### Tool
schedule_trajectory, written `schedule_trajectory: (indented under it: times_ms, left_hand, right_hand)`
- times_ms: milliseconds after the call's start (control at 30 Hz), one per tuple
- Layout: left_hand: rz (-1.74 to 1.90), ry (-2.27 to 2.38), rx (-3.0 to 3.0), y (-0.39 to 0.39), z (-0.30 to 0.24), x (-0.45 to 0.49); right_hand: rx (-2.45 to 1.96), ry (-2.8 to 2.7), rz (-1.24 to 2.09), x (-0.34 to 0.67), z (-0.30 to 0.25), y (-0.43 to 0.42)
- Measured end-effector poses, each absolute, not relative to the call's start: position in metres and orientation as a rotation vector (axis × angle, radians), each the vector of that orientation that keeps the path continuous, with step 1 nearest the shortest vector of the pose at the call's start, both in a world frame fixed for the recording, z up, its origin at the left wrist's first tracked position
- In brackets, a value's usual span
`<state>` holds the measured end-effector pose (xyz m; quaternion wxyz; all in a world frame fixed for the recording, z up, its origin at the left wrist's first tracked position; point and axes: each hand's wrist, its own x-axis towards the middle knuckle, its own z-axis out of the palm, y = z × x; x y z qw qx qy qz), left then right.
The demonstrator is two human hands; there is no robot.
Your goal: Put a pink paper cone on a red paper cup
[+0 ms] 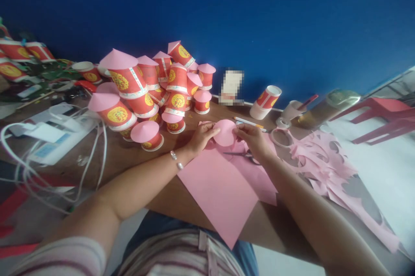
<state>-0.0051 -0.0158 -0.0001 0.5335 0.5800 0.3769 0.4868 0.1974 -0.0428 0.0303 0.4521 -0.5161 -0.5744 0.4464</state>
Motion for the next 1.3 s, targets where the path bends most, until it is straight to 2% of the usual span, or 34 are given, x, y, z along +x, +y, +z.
schedule_trajectory:
  times_ms: [167,367,600,800,1033,1300]
  left_hand:
    - [1.148,0.925,1.500,-0.015,0.001,-0.004]
    - [1.135,0.947,1.616,-0.019,0.016,-0.006]
    - [1.301,0.959,1.470,-0.016,0.012,-0.011]
    - [1.353,0.894,1.485,-0.017,0.010,-0.010]
    - [1.085,0.840,1.506,-0.014,0.009,-0.008]
    - [1.056,0.911,1.619,-0.007,0.002,-0.008]
  right_hand:
    - [-1.284,-1.339,0.982,0.201,0.014,-0.039]
    - [-1.358,-1.552,0.772,0.207,0.000,-0.040]
    - [-1.267,-1.899,0.610,0.196,0.004,-0.047]
    - [-1.148,-1.745,0.571,0.192,0.016,-0.049]
    - [-1.259,-1.761,0.539,0.191,0.017,-0.052]
    - [-1.385,-1.838,0.440,0.200,0.007,-0.049]
